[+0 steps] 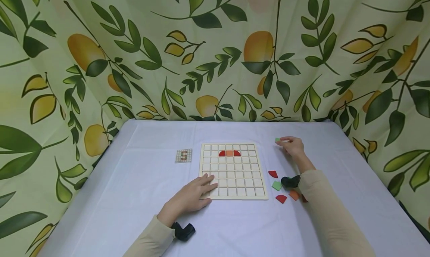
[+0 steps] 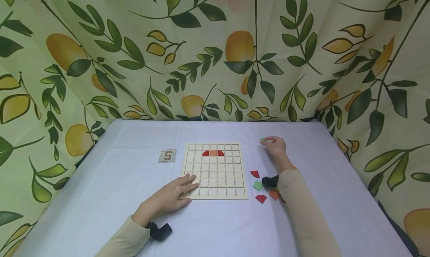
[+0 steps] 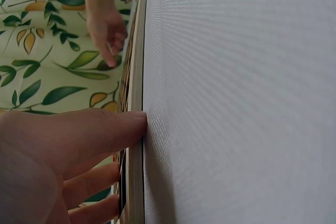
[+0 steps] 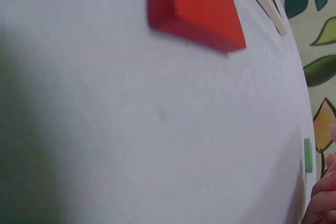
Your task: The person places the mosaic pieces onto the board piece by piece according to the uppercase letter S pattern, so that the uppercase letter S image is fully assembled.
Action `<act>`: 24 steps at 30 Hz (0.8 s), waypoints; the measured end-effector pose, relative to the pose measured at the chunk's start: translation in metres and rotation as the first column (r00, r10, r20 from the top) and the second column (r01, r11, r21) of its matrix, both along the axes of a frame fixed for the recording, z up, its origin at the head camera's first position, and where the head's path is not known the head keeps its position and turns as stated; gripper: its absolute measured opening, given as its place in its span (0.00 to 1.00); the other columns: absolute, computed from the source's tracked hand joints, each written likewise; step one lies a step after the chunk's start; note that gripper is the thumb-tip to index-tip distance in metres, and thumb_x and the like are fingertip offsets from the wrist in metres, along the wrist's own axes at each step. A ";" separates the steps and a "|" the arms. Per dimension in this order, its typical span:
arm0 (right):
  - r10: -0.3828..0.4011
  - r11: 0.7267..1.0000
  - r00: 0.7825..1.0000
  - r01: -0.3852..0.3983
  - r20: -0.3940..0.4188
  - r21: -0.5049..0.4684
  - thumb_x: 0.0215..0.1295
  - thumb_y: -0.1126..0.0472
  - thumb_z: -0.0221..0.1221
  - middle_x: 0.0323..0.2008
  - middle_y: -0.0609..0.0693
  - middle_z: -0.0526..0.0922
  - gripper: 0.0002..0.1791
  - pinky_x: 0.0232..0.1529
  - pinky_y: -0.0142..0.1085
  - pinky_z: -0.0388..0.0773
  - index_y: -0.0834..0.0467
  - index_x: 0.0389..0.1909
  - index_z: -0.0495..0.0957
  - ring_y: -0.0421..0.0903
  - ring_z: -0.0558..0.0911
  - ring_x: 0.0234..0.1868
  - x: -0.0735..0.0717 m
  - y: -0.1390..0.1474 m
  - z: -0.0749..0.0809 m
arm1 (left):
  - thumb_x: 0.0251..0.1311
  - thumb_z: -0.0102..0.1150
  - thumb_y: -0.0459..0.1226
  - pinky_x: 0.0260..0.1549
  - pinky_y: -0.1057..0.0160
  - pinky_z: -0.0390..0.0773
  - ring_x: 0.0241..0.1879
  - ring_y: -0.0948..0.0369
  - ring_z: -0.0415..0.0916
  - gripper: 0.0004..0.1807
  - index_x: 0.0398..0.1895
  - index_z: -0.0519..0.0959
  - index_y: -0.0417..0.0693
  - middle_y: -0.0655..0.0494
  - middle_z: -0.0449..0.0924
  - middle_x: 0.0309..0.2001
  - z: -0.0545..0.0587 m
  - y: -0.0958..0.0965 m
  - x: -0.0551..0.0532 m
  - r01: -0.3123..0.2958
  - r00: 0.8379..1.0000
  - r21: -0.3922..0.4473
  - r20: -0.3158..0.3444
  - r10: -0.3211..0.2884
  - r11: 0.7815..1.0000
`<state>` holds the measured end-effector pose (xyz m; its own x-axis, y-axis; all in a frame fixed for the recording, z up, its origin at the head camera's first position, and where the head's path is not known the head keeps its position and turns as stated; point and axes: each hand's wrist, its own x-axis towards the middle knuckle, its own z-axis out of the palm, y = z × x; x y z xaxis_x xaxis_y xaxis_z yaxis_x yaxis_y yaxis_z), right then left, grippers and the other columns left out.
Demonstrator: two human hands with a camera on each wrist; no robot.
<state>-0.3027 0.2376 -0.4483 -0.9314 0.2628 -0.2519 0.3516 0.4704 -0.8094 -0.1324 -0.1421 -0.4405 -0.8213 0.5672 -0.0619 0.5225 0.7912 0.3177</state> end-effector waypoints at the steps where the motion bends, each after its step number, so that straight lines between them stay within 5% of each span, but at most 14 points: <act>1: -0.015 1.000 1.000 0.015 0.010 0.000 0.62 0.55 0.61 0.18 0.39 0.68 0.25 0.23 0.28 0.67 0.62 0.58 0.74 0.36 0.68 0.20 -0.001 0.002 -0.001 | 0.62 0.58 0.43 0.71 0.49 0.64 0.73 0.48 0.59 0.27 0.66 0.71 0.54 0.51 0.64 0.72 0.000 0.000 0.000 0.002 1.000 -0.001 -0.002 -0.002 1.000; 8: -0.047 0.998 0.998 0.049 0.041 -0.036 0.62 0.57 0.61 0.22 0.42 0.70 0.27 0.22 0.27 0.70 0.62 0.61 0.71 0.36 0.70 0.19 -0.007 0.007 -0.005 | 0.62 0.58 0.43 0.71 0.48 0.64 0.74 0.48 0.59 0.27 0.66 0.71 0.54 0.51 0.64 0.72 0.000 0.001 0.000 -0.003 1.000 0.009 0.008 0.003 1.000; 16: 0.008 0.999 0.997 -0.004 0.076 -0.042 0.61 0.61 0.61 0.16 0.39 0.71 0.30 0.21 0.26 0.70 0.64 0.64 0.68 0.35 0.69 0.18 -0.012 0.009 -0.004 | 0.62 0.58 0.42 0.71 0.48 0.64 0.74 0.48 0.58 0.28 0.66 0.71 0.53 0.51 0.63 0.73 0.000 0.001 0.000 -0.005 1.000 0.014 0.022 0.005 1.000; 24: -0.028 1.000 0.993 0.029 0.118 -0.009 0.61 0.62 0.61 0.30 0.46 0.72 0.29 0.23 0.27 0.70 0.59 0.64 0.70 0.37 0.70 0.22 -0.018 0.009 -0.008 | 0.62 0.58 0.42 0.71 0.48 0.64 0.74 0.48 0.59 0.27 0.66 0.71 0.53 0.50 0.64 0.72 0.001 0.001 0.000 -0.002 1.000 0.014 0.015 0.002 1.000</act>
